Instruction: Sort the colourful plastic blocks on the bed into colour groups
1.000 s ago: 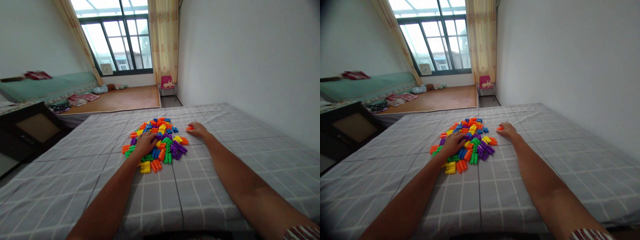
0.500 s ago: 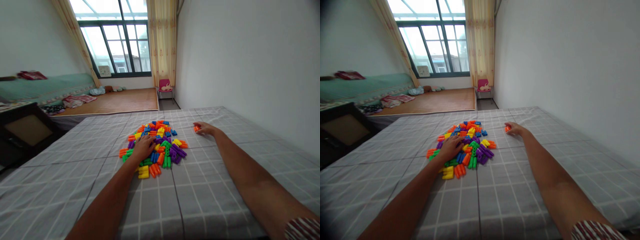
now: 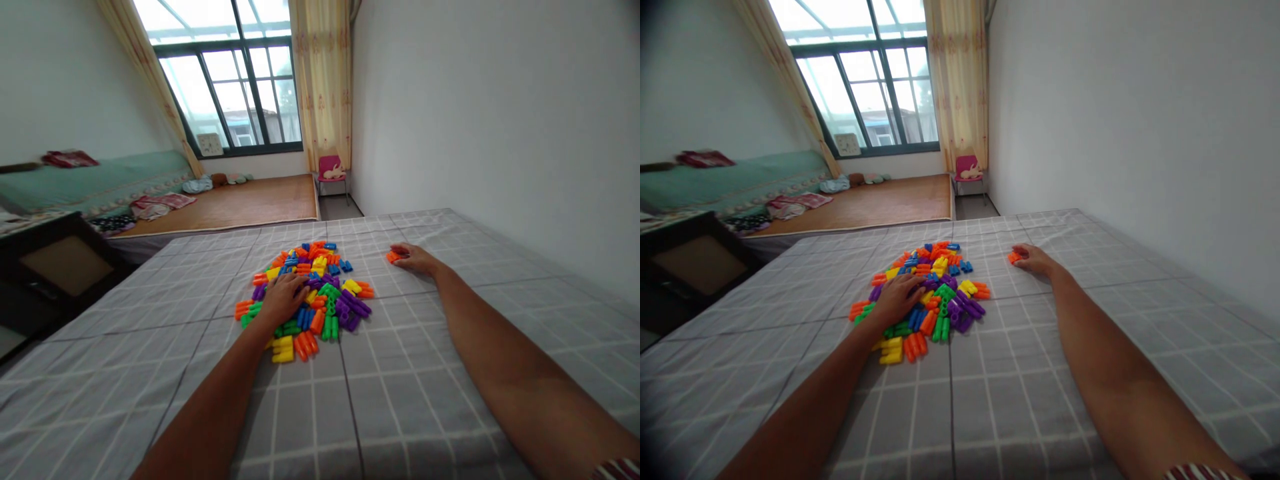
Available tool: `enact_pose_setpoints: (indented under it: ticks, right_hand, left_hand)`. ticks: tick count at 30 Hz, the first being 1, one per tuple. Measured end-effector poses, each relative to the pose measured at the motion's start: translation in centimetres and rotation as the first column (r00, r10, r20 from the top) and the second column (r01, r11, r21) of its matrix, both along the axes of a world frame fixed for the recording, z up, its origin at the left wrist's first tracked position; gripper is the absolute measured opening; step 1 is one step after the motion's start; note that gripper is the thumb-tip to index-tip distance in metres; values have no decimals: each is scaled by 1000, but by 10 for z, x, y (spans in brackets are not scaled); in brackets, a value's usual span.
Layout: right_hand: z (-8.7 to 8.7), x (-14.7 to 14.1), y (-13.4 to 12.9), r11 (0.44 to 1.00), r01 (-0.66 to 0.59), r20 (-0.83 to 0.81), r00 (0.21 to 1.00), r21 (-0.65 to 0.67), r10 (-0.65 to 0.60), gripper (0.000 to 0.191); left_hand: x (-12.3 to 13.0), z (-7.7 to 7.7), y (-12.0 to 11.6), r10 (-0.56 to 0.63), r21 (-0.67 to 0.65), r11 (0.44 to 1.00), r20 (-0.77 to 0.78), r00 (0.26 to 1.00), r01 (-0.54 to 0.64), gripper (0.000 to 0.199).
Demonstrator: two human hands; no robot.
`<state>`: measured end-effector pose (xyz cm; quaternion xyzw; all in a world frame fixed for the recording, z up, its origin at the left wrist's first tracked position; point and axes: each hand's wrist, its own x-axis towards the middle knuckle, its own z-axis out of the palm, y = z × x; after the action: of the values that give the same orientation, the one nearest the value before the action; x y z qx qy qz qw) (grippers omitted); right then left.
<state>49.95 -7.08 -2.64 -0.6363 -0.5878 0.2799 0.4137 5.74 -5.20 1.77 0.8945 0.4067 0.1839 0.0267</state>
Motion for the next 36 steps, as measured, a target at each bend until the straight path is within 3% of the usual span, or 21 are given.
enact_pose_setpoints:
  ticks: [10, 17, 26, 30, 31, 33, 34, 36]
  right_hand:
    - [-6, -12, 8, 998, -6, 148, 989, 59, -3, 49]
    - [-9, -4, 13, 989, 113, 282, 950, 96, -136, 47]
    - [0, -4, 8, 992, 98, 338, 933, 80, -120, 51]
    - [20, -23, 10, 979, 64, 414, 899, 193, -141, 49]
    - [27, -33, 10, 982, 12, 402, 912, 188, -88, 46]
    - [42, -58, 5, 980, -184, 332, 931, 77, 149, 40]
    - [47, -71, 2, 950, -311, 282, 911, -10, 301, 40]
    - [55, -94, -5, 834, -523, 194, 812, -174, 550, 47]
  left_hand:
    - [-1, 4, -3, 1, 8, 1000, -8, 1000, -1, 31]
    - [-1, 4, 0, 5, -7, 1000, -12, 1000, -5, 31]
    - [0, 1, 1, 3, -23, 1000, 3, 1000, -3, 33]
    - [2, 3, -2, 22, -19, 1000, 14, 1000, -22, 32]
    - [2, 4, -2, 35, -17, 999, 15, 999, -35, 32]
    - [2, 3, -1, 69, -14, 998, 20, 997, -69, 33]
    - [2, 3, 0, 95, -11, 995, 22, 995, -95, 33]
    - [-1, 2, 2, 162, -4, 987, 16, 987, -162, 33]
